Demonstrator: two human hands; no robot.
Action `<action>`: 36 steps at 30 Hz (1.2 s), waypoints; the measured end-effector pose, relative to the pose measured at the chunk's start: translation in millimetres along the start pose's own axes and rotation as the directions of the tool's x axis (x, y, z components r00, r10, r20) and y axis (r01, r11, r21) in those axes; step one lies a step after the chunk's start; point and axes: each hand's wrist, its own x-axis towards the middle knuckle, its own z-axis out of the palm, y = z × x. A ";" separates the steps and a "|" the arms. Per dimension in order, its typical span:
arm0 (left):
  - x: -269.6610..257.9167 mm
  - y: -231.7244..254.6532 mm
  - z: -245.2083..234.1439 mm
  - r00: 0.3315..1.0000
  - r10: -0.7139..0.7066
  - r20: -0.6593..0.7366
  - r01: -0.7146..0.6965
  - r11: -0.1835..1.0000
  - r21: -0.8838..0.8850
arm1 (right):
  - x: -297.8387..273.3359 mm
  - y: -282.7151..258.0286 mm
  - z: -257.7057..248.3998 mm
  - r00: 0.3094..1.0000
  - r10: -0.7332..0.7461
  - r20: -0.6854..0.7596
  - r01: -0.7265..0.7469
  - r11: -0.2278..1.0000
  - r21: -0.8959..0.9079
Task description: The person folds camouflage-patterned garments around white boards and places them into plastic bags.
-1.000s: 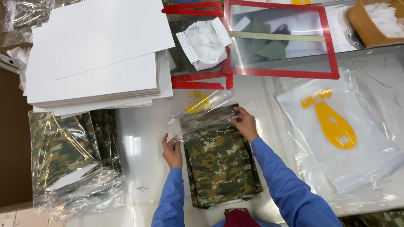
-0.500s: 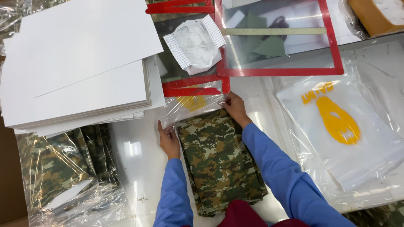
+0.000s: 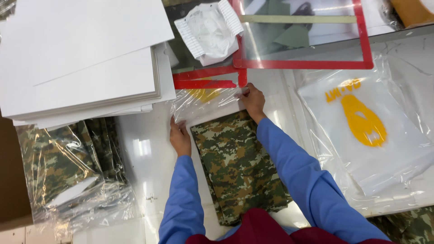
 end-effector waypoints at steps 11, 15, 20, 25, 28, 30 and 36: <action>-76.5 -8.0 -10.4 0.915 -0.359 0.185 0.373 0.926 -0.052 | -27.5 33.7 -5.0 0.950 -0.310 -0.032 0.308 0.918 0.249; -128.4 -28.0 -22.4 0.841 -0.413 0.349 0.451 0.892 -0.031 | -41.7 55.6 1.0 0.937 -0.343 -0.074 0.350 0.907 0.232; -156.1 -15.8 -60.1 0.830 -0.309 0.464 0.138 0.921 0.365 | -99.6 73.8 -13.9 0.960 -0.212 -0.182 0.226 0.972 0.059; -94.6 78.2 -29.3 0.889 0.288 0.357 -0.368 0.912 0.181 | -111.9 97.6 -28.2 0.998 -0.039 -0.048 0.041 0.999 0.030; -69.6 91.6 23.1 0.748 0.525 0.406 -0.613 0.780 0.121 | -108.5 99.4 -28.8 0.997 0.047 0.060 -0.050 0.997 0.062; -50.7 96.4 56.3 0.713 0.559 0.424 -0.677 0.705 0.209 | -106.8 98.1 -29.5 0.990 0.103 0.096 -0.114 0.987 0.115; -44.4 116.3 86.2 0.861 0.273 0.430 -0.289 0.957 -0.030 | -131.6 82.9 -24.3 1.000 -0.015 0.025 0.010 0.979 0.205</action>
